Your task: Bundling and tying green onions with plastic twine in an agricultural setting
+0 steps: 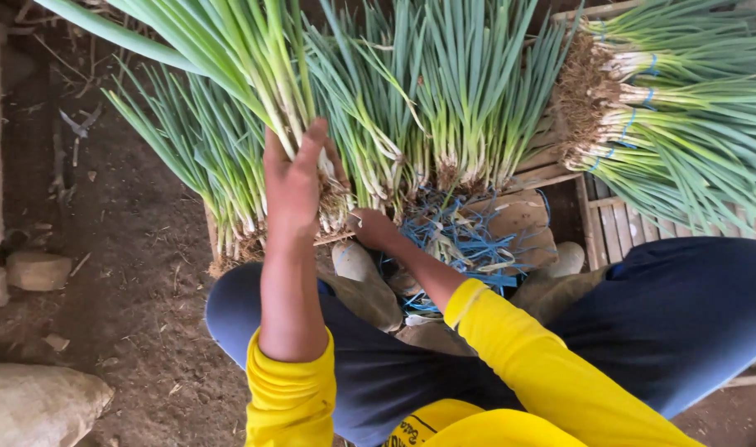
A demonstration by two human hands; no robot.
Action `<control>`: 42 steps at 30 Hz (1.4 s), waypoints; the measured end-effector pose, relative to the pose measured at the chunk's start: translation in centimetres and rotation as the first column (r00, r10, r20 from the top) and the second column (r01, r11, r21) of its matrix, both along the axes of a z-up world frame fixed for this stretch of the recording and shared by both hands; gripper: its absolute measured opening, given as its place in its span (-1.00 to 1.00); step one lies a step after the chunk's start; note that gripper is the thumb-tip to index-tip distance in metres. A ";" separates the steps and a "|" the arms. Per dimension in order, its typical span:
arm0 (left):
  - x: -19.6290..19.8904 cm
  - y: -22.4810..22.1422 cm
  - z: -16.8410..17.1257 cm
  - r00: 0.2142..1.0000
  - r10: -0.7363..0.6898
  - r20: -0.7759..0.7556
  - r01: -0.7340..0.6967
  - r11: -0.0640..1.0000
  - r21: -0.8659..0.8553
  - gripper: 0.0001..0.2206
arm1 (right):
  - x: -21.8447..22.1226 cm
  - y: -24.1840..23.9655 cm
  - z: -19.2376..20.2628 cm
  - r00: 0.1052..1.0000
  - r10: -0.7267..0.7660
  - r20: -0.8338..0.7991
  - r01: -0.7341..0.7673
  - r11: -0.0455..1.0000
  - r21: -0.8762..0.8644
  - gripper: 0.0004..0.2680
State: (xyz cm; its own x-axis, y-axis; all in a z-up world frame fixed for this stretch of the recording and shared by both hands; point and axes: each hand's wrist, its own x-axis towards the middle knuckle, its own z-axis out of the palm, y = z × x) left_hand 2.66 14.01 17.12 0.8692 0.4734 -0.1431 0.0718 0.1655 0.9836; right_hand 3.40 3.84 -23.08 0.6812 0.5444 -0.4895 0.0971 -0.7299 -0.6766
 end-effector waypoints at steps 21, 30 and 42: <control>-2.3 1.5 0.5 0.994 -0.052 0.096 0.053 0.999 -0.010 -0.31 | 3.7 -1.4 -6.3 0.967 0.198 -0.158 -0.100 0.872 0.479 -0.49; -2.6 1.5 -0.2 0.989 -0.061 0.133 0.060 0.998 0.015 -0.29 | 7.7 -4.4 -30.9 0.924 0.195 -0.330 0.145 0.619 0.772 -0.41; -2.3 -0.2 -1.3 0.999 -0.022 0.038 0.019 0.996 0.091 -0.17 | 9.0 -5.0 -16.3 0.841 -0.204 -0.501 0.352 0.910 0.221 -0.55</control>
State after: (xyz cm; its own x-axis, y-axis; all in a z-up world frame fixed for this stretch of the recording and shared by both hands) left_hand 0.32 13.83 15.82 0.8828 0.4651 -0.0667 0.0360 0.0745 0.9966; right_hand 12.35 -1.13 -39.41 0.5630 0.5336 -0.6311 -0.4535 -0.4389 -0.7757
